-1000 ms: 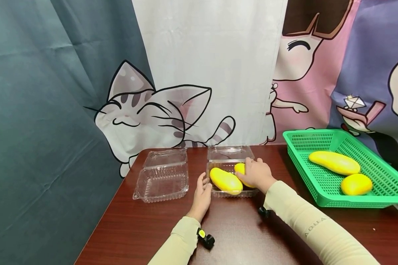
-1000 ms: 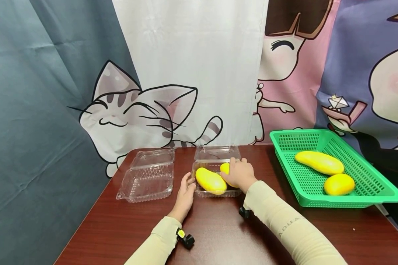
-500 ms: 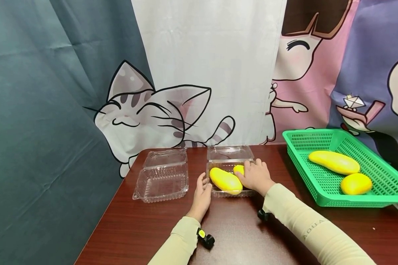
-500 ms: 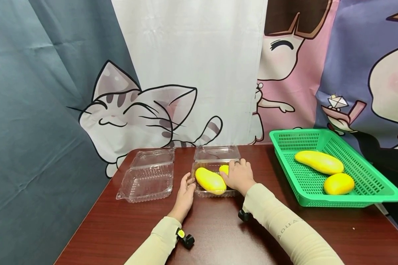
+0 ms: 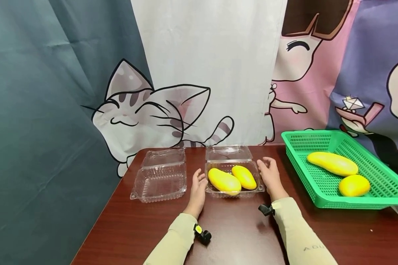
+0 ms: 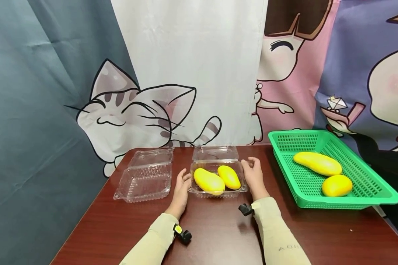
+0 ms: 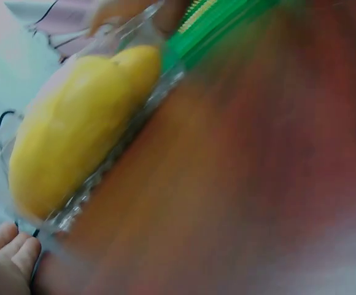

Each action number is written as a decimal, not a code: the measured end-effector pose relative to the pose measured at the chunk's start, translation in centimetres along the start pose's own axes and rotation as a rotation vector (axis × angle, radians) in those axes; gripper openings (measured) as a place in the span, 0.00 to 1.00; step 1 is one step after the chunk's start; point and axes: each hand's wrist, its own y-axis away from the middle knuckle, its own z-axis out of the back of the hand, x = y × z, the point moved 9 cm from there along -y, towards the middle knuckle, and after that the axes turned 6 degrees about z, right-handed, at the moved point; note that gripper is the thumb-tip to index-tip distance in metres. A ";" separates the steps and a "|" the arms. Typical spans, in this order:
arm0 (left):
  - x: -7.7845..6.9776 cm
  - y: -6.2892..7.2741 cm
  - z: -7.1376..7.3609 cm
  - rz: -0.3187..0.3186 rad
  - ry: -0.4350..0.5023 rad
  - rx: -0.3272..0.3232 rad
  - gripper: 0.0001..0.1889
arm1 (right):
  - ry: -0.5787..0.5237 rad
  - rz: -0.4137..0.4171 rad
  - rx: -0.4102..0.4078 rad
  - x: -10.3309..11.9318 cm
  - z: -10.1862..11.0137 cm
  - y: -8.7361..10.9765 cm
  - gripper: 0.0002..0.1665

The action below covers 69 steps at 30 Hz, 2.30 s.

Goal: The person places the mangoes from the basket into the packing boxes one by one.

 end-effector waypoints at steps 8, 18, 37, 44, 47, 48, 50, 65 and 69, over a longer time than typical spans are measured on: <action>0.1 -1.9 -0.2 0.006 0.232 0.179 0.31 | -0.539 -0.109 0.108 -3.2 -2.2 0.5 0.37; -0.3 -2.1 -0.2 0.009 0.255 0.164 0.32 | -0.616 -0.189 0.084 -3.1 -2.6 1.5 0.34; 0.3 -1.9 0.6 0.108 0.252 0.096 0.28 | -0.901 -0.125 0.250 -2.0 -3.7 2.7 0.47; 0.7 -2.0 0.6 0.156 0.193 0.069 0.26 | -0.902 -0.134 0.275 -1.9 -3.7 2.9 0.47; 0.8 -2.1 0.5 0.183 0.213 0.081 0.28 | -0.932 -0.157 0.282 -1.7 -3.8 2.9 0.44; 0.8 -2.2 0.4 0.191 0.222 0.094 0.29 | -0.942 -0.164 0.281 -1.5 -3.8 2.9 0.42; 0.8 -2.2 0.2 0.201 0.242 0.128 0.30 | -0.948 -0.178 0.284 -1.5 -3.8 3.0 0.38; -0.8 -2.6 -0.8 0.176 0.254 0.185 0.31 | -0.907 -0.120 0.334 -0.7 -3.8 1.3 0.26; -1.4 -2.8 -0.5 0.158 0.233 0.185 0.32 | -0.874 -0.029 0.335 0.1 -3.5 0.9 0.23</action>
